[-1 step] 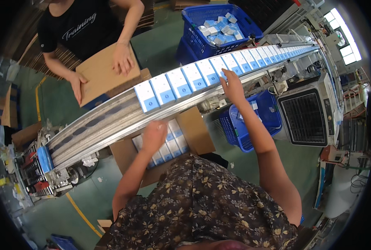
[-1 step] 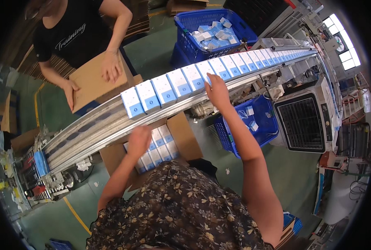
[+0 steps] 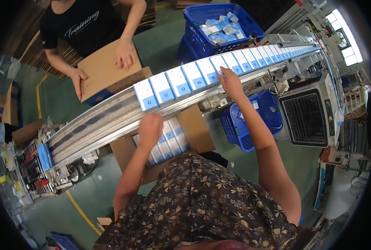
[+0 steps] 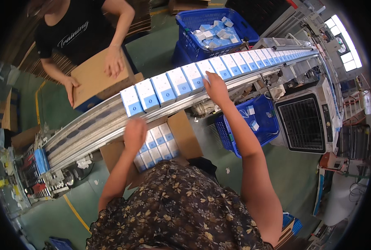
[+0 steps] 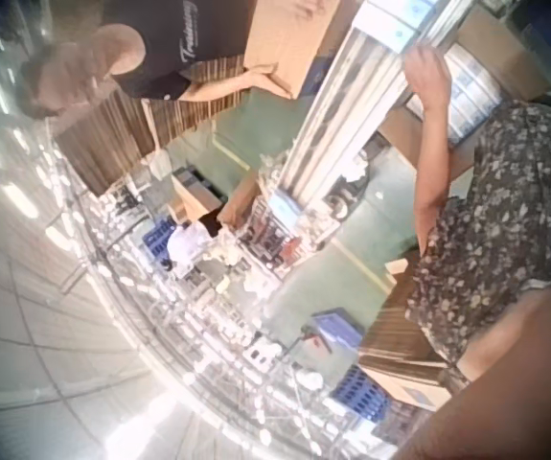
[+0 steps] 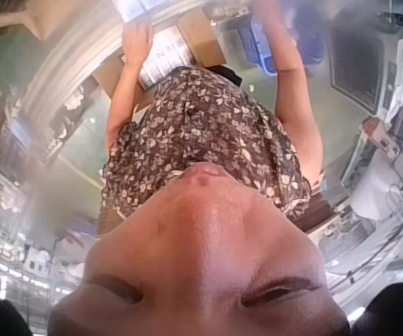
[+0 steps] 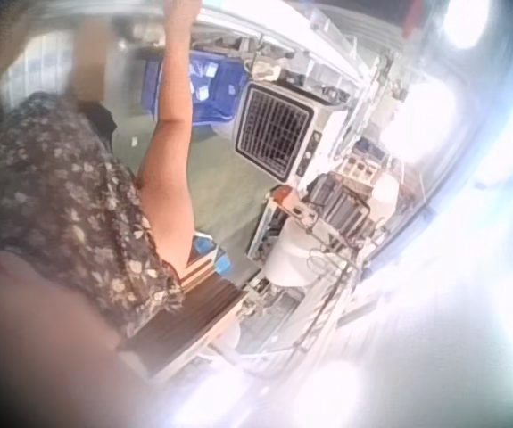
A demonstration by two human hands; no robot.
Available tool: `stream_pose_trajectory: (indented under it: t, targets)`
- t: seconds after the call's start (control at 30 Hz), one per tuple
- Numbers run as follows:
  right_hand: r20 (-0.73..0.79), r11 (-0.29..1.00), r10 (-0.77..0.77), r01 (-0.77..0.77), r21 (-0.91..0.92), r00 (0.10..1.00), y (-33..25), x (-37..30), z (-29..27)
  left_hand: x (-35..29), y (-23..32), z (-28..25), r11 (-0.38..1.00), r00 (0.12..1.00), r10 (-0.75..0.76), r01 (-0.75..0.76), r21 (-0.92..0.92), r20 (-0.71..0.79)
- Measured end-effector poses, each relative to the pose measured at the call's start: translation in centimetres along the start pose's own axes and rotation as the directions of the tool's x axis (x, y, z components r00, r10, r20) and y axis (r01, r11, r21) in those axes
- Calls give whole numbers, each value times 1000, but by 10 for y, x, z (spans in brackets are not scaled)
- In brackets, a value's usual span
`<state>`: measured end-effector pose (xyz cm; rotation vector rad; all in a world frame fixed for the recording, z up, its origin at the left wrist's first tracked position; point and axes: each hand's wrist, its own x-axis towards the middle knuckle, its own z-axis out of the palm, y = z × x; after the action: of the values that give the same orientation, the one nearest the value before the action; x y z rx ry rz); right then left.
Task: The person packs small white boxes from a conveyor belt into a larger cardboard box. They arrange the items in rows, close the cardboard box, and place it on a stack of other boxes before retrieving a new empty box to continue the process.
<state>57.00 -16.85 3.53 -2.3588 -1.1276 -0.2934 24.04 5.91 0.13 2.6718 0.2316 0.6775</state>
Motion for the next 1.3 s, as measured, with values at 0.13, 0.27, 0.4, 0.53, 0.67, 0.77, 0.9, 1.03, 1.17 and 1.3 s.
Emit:
stream_pose_trajectory:
  t: [0.13, 0.27, 0.4, 0.53, 0.67, 0.77, 0.9, 1.03, 1.17, 1.3]
  targets:
    - [231, 998, 46, -33, -60, 972, -56, 26, 28, 32, -43, -30, 793, 767, -604, 605, -72, -217]
    - [319, 961, 224, -263, 84, 921, -93, 31, 82, 22, -84, -30, 687, 695, -718, 702, -186, -31]
    - [374, 928, 227, -316, 196, 899, -143, 34, 81, 9, -92, -56, 596, 606, -795, 779, -194, -12]
    - [168, 931, 102, -153, 332, 981, -198, 18, 40, -15, -81, -134, 690, 673, -722, 683, -239, -160]
    - [26, 874, 24, -33, 486, 999, -250, -30, -36, -36, -1, -245, 864, 815, -501, 492, -111, -290]
    - [57, 834, 58, -80, 546, 997, -256, -93, -42, -78, 56, -267, 791, 809, -523, 578, 202, -269]
    - [473, 956, 96, -214, 202, 876, -207, -219, 24, -162, 55, -183, 749, 729, -659, 618, 239, 184]
    - [717, 964, 245, -245, -106, 653, -152, -243, 31, -267, -8, -62, 834, 385, -236, 551, -17, 892]
    - [512, 813, 333, -516, 270, 792, -136, -203, 8, -202, -11, -33, 790, 331, -276, 613, 16, 902]
    - [386, 934, 255, -329, 140, 886, -105, -157, 0, -232, -57, 39, 926, 52, -265, 294, 239, 963]
